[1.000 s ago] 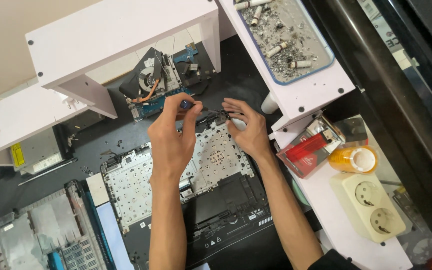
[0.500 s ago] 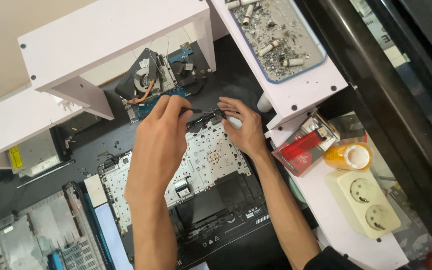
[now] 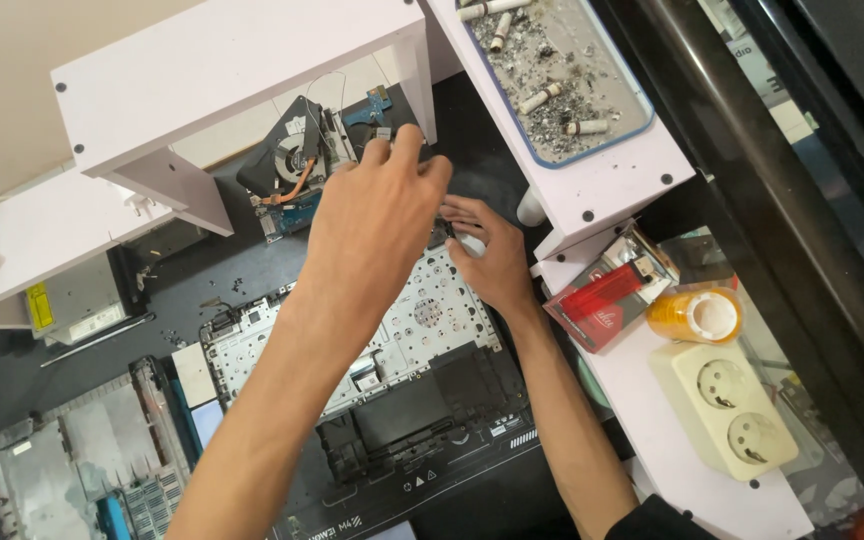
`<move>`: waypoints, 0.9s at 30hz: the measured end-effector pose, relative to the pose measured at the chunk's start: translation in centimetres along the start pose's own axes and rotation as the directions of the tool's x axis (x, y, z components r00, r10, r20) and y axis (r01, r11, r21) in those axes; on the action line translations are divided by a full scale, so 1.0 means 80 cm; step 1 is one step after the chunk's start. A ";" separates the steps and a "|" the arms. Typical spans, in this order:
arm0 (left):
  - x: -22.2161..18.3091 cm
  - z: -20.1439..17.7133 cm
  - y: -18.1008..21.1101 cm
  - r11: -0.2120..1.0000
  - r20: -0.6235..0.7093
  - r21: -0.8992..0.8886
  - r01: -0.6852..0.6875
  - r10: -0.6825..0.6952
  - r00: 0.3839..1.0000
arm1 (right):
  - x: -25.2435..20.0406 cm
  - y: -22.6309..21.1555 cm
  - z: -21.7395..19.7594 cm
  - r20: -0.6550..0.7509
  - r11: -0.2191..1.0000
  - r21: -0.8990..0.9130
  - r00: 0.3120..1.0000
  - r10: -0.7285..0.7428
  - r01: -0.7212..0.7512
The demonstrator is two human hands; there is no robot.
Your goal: Repairing a laptop by disassembling components and manipulating internal cables on a workbench.
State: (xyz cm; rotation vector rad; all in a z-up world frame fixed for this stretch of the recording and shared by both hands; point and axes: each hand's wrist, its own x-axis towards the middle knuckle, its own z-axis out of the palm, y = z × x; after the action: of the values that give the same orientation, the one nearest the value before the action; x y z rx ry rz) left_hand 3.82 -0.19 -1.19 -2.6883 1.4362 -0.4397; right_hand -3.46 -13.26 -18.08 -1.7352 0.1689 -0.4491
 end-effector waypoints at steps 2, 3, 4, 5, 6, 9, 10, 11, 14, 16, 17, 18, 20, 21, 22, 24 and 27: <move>0.003 -0.005 0.006 0.998 -0.072 -0.034 -0.061 0.058 0.996 | -0.001 0.004 0.000 -0.004 1.000 0.002 1.000 0.002 -0.002; 0.004 -0.007 0.009 0.990 -0.145 -0.064 -0.124 0.114 0.983 | -0.001 0.006 0.000 -0.009 1.000 0.003 1.000 0.005 -0.005; 0.004 -0.002 0.014 0.990 -0.147 -0.064 -0.124 0.113 0.983 | 0.000 0.010 0.001 -0.009 1.000 0.003 1.000 0.003 -0.003; 0.005 0.003 0.019 0.998 -0.080 0.009 -0.060 0.061 0.995 | 0.000 0.015 0.001 -0.014 1.000 -0.002 1.000 0.001 -0.001; 0.005 0.009 0.025 0.996 -0.017 0.085 -0.001 0.003 1.000 | 0.001 0.019 0.002 -0.019 1.000 -0.008 1.000 0.000 0.000; 0.008 0.020 0.027 0.993 0.097 0.083 0.079 -0.087 0.991 | -0.002 0.023 0.002 -0.029 1.000 -0.017 0.999 0.014 -0.015; 0.009 0.018 0.026 0.993 0.095 0.084 0.081 -0.089 0.992 | -0.001 0.025 0.003 -0.028 1.000 -0.017 1.000 0.012 -0.012; 0.011 0.016 0.025 0.999 -0.021 0.049 0.016 -0.015 1.000 | 0.000 0.027 0.004 -0.033 1.000 -0.018 0.999 0.010 -0.011; 0.013 0.021 0.027 0.999 -0.136 0.041 -0.013 0.019 0.990 | -0.002 0.027 0.003 -0.032 1.000 -0.005 0.999 -0.004 0.004; 0.015 0.026 0.027 0.998 -0.138 0.063 0.029 -0.020 0.990 | -0.001 0.027 0.002 -0.026 1.000 0.009 0.999 -0.022 0.022; 0.016 0.028 0.027 0.997 -0.039 0.060 0.042 -0.040 0.998 | -0.001 0.027 0.002 -0.030 1.000 0.000 0.999 -0.025 0.025; 0.017 0.030 0.026 0.997 0.062 0.058 0.056 -0.060 0.996 | -0.001 0.028 0.003 -0.033 1.000 -0.008 0.999 -0.027 0.027; 0.016 0.021 0.028 1.000 -0.028 0.017 -0.017 0.017 0.999 | 0.001 0.027 0.003 -0.042 0.999 -0.043 0.999 -0.006 0.005; 0.017 0.016 0.029 0.995 -0.121 -0.017 -0.094 0.091 0.988 | 0.001 0.027 0.003 -0.053 0.997 -0.079 0.999 0.014 -0.018; 0.017 0.018 0.031 0.995 -0.121 -0.016 -0.094 0.091 0.988 | 0.002 0.024 0.003 -0.053 0.997 -0.078 0.999 0.013 -0.017; 0.016 0.024 0.036 0.983 -0.085 0.166 0.084 -0.071 0.994 | 0.002 0.019 0.002 -0.038 0.998 -0.062 0.999 0.015 -0.017; 0.014 0.025 0.029 0.994 0.042 0.095 0.046 -0.050 0.998 | -0.001 0.025 0.002 -0.034 1.000 -0.026 0.999 0.003 -0.004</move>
State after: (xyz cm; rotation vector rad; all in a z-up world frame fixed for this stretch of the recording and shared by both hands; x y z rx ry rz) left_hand 3.09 -2.61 -3.32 -2.6458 1.3079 -0.4364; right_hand -3.23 -13.50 -20.04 -1.7532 0.2023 -0.4760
